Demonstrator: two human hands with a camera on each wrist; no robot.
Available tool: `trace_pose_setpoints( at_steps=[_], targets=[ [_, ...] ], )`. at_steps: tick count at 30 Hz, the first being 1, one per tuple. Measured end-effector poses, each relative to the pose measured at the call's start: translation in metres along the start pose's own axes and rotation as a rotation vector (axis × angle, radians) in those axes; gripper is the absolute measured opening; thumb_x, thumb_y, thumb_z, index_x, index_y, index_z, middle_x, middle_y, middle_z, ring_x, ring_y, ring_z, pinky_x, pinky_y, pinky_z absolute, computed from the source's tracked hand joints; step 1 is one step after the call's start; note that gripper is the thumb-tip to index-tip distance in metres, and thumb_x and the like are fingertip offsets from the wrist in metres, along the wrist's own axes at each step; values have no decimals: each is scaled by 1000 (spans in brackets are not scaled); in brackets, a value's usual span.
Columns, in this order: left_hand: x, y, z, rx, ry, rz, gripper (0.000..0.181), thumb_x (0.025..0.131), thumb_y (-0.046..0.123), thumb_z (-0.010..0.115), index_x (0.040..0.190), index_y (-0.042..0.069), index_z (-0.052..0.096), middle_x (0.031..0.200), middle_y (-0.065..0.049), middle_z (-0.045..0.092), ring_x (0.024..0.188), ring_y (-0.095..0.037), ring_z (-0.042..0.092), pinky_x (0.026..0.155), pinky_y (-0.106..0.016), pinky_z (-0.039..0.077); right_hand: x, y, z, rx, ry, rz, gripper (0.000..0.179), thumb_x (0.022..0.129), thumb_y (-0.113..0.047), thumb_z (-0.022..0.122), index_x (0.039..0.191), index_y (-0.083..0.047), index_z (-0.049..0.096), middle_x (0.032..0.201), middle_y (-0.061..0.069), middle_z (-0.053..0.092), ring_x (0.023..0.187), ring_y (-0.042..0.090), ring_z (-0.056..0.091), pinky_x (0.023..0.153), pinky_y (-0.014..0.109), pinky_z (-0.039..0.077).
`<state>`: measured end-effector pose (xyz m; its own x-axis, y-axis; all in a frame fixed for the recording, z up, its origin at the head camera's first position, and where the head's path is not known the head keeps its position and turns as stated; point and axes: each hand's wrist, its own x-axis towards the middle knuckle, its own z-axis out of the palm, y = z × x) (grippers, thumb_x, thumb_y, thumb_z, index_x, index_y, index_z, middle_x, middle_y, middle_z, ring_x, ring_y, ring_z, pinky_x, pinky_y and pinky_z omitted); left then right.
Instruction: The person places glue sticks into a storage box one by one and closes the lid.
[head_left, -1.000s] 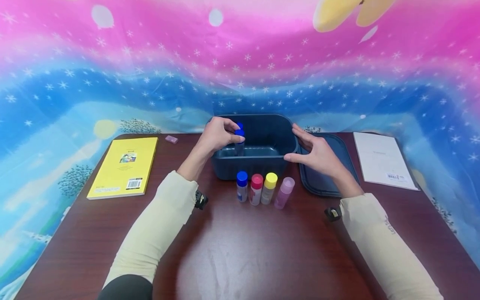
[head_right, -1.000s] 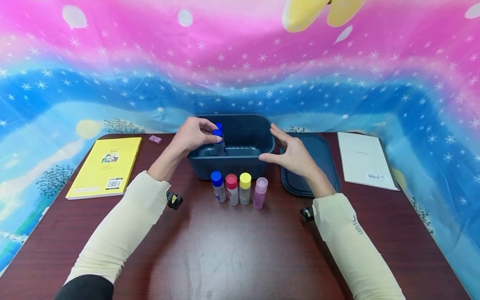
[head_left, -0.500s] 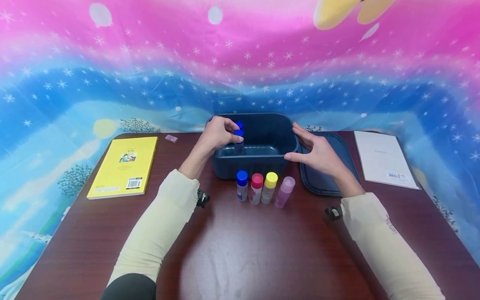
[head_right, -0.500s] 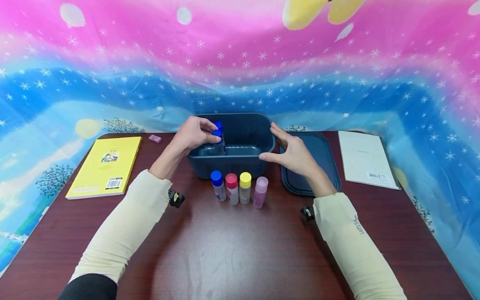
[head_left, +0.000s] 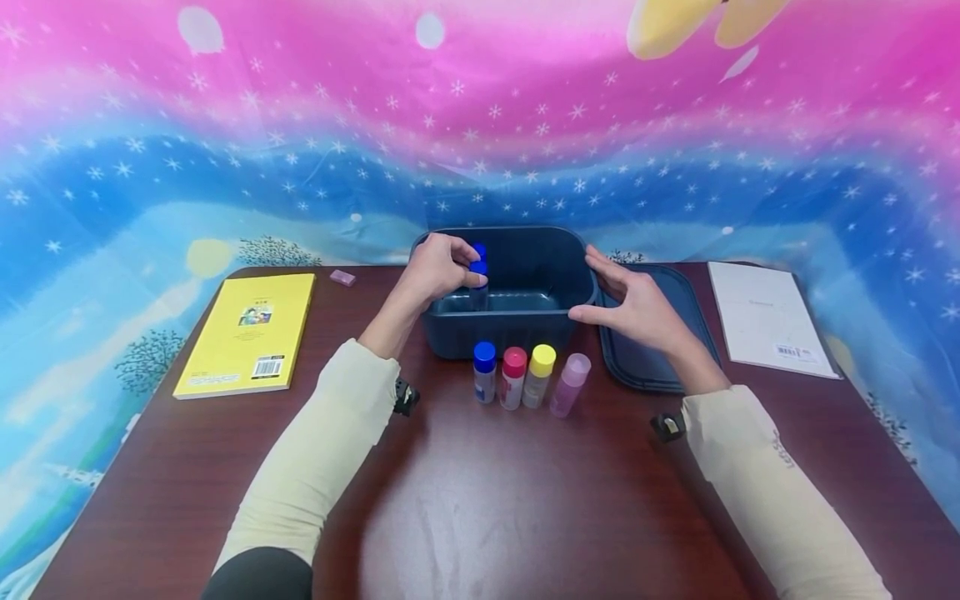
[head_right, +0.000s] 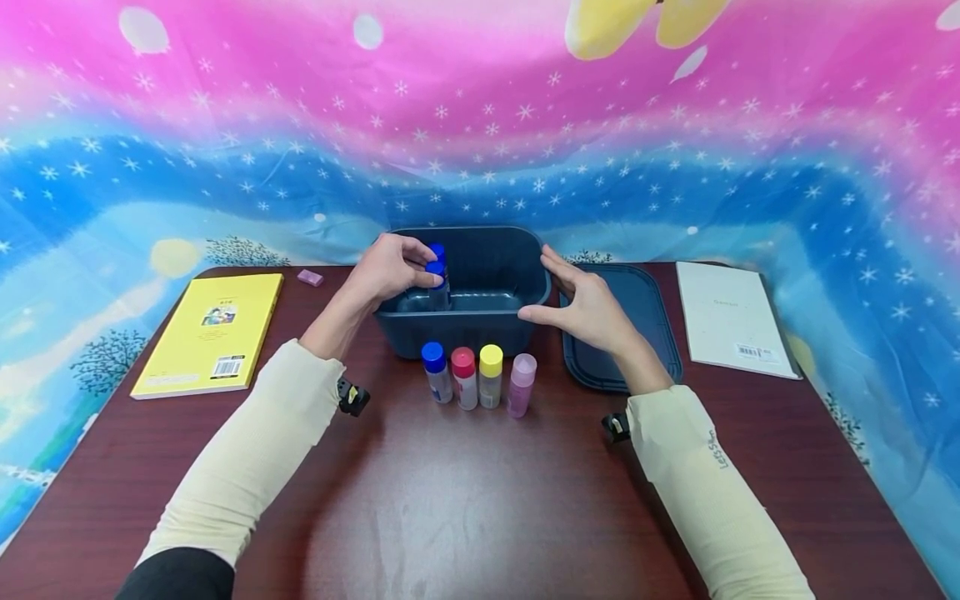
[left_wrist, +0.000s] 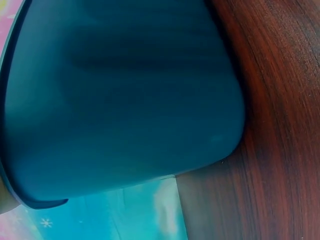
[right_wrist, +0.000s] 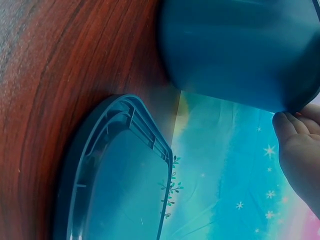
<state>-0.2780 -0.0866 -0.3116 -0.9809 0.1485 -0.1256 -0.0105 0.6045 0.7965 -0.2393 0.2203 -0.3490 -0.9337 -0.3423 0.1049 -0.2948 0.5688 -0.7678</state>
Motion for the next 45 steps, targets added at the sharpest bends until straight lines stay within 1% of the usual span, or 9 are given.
trace_pose_setpoints(
  at_steps=[6,10,18,24,32,36,39,41,45],
  targets=[
    [-3,3,0,12,3,10,35,87,17,83,118,5,71,118,-10,68,110,-24,61,94,-39,54,0,-1,0,0,-1,-5,87,91,-36,78,160,-12,31,166,-5,25,149,25,31,115,48,34],
    [-5,3,-2,1,7,37,36,88,17,82,119,4,71,120,-11,69,110,-24,62,95,-39,53,0,-1,0,1,-3,-6,87,91,-36,78,160,-11,30,166,-4,24,149,26,31,115,49,34],
    [-10,2,-8,-29,34,94,32,89,17,81,118,5,71,113,-8,71,107,-23,65,95,-38,54,-1,-2,0,12,5,1,86,91,-34,79,160,-11,31,166,-5,25,149,24,31,116,47,34],
    [-16,2,-12,-51,24,113,35,90,17,80,121,4,69,116,-9,70,107,-23,66,96,-37,54,-2,-4,0,18,-1,3,86,91,-31,79,160,-12,32,166,-3,25,149,26,31,116,49,34],
    [-23,-2,-18,-94,30,164,39,92,19,78,125,4,67,121,-12,68,106,-22,66,95,-38,55,-2,-2,0,11,-2,-5,87,91,-32,79,160,-12,30,166,-2,24,149,27,31,115,50,34],
    [-29,-4,-21,-85,19,217,38,92,22,78,125,5,68,120,-11,69,108,-22,66,95,-40,54,-1,-1,1,11,5,-5,87,91,-34,79,160,-12,30,166,-4,25,149,25,31,116,48,34],
    [-35,-6,-22,-54,-4,287,40,92,25,79,125,6,69,121,-10,69,111,-21,64,94,-41,54,0,-1,0,10,6,-7,87,91,-34,79,160,-13,31,166,-4,25,149,25,31,116,48,34],
    [-39,-7,-22,-40,-29,333,41,91,26,79,126,7,68,121,-10,68,112,-20,63,91,-41,56,-1,-2,0,10,4,-6,87,91,-34,79,160,-12,31,166,-4,25,149,25,31,116,48,34],
    [-47,-11,-23,-54,-97,420,40,91,22,79,125,4,68,120,-13,67,109,-21,63,84,-42,59,-2,-1,0,10,2,0,87,91,-33,79,160,-12,31,166,-4,25,149,25,31,116,48,34]
  ],
)
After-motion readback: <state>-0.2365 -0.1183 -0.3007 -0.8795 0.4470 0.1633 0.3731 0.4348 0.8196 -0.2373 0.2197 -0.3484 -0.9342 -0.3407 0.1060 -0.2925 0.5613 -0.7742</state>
